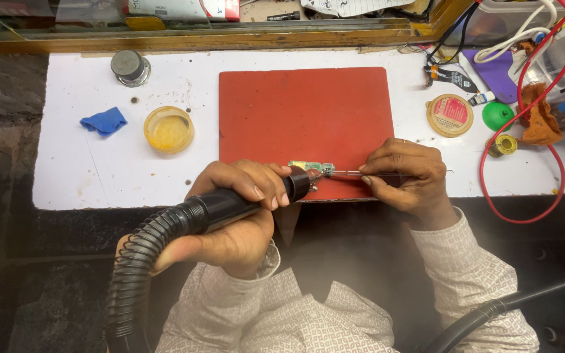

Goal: The person works on a small circuit board at a repair bench. They dip a tool into a flux container, apply flux to the board, heat the board with a hot air gun while holding it with tweezers, then use a soldering iron and tweezers to rework components on the board.

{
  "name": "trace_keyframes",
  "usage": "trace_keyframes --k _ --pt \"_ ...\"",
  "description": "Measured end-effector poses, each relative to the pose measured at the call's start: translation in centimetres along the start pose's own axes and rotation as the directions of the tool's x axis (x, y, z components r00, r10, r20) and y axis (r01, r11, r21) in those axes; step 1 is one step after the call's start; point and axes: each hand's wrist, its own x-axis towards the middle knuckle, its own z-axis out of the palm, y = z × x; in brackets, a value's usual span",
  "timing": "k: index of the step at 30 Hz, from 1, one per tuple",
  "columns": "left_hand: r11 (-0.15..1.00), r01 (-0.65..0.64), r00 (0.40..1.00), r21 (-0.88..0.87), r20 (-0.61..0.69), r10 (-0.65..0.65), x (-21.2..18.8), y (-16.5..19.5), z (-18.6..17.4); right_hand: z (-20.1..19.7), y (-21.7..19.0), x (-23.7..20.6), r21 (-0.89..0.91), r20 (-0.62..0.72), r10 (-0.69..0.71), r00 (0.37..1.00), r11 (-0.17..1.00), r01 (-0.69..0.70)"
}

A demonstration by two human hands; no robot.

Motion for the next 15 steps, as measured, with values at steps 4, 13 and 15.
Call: trace_keyframes --k 4,13,15 --pt "1.000 -0.027 1.000 0.006 0.014 0.027 0.09 -0.39 0.01 -0.25 0.35 -0.19 -0.002 -0.004 -0.002 1.000 1.000 0.002" --pt "1.000 -0.004 1.000 0.017 -0.031 0.005 -0.08 -0.85 0.42 -0.56 0.62 -0.33 0.010 -0.009 0.003 1.000 1.000 -0.003" --pt "0.999 -0.029 1.000 0.016 -0.001 0.029 -0.03 -0.93 0.47 -0.83 0.68 -0.34 0.007 -0.006 0.002 1.000 1.000 -0.002"
